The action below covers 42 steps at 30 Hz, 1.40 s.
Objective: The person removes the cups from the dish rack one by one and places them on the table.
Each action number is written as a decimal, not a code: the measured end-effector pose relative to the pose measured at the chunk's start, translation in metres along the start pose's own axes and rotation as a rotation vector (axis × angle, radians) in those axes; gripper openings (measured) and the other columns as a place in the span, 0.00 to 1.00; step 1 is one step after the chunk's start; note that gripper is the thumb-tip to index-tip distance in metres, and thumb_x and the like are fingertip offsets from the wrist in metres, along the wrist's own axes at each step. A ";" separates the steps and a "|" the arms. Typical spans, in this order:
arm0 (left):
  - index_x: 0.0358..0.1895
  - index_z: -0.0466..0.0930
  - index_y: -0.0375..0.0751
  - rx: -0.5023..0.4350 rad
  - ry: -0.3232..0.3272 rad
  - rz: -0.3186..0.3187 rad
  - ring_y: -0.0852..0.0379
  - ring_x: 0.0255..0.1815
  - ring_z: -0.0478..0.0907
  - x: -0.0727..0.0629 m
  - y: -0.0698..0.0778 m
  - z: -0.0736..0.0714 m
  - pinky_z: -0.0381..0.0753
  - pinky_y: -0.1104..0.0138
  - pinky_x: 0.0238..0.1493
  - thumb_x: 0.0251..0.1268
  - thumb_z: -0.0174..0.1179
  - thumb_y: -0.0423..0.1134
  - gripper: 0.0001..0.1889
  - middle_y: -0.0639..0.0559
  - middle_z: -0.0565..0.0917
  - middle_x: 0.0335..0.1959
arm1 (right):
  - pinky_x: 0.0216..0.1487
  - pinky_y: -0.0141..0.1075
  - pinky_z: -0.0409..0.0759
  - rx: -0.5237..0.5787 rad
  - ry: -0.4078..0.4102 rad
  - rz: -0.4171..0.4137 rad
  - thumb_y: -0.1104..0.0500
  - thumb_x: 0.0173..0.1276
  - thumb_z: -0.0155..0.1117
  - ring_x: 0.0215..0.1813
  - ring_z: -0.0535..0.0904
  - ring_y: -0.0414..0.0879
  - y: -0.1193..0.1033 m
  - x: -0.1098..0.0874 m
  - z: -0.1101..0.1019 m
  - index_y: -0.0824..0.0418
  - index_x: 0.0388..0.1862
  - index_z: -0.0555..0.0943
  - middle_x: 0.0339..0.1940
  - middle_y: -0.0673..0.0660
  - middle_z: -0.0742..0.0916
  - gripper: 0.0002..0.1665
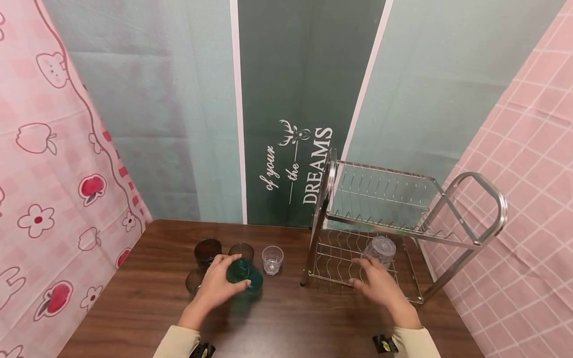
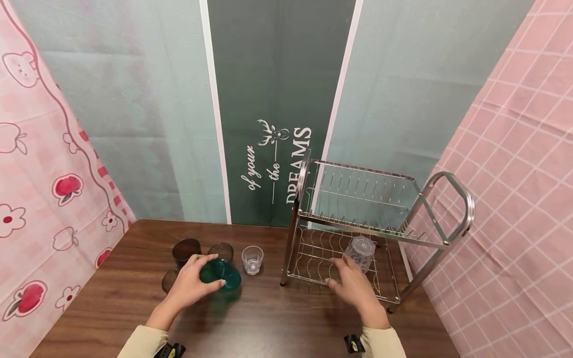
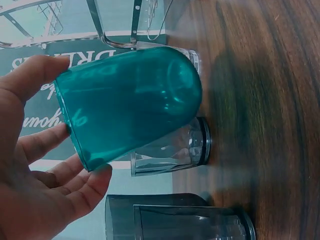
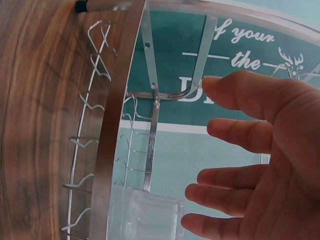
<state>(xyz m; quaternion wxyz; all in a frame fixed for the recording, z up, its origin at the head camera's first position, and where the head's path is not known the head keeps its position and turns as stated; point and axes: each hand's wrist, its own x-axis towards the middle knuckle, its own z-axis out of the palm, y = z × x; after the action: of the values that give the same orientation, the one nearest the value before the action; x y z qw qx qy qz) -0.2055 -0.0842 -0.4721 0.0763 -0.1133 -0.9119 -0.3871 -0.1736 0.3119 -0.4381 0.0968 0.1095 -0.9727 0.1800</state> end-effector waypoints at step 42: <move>0.55 0.77 0.39 0.198 -0.080 -0.049 0.44 0.44 0.66 0.011 0.000 0.005 0.75 0.53 0.36 0.41 0.73 0.53 0.35 0.41 0.70 0.45 | 0.43 0.70 0.63 -0.133 0.060 0.127 0.58 0.55 0.68 0.58 0.57 0.81 0.053 0.026 -0.013 0.72 0.57 0.71 0.59 0.83 0.63 0.33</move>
<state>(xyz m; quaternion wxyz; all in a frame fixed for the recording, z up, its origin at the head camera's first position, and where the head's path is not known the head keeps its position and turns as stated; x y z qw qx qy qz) -0.2163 -0.0789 -0.4729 0.0409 -0.0982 -0.9505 -0.2920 -0.2099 0.3601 -0.4373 0.1214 0.0357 -0.9842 0.1242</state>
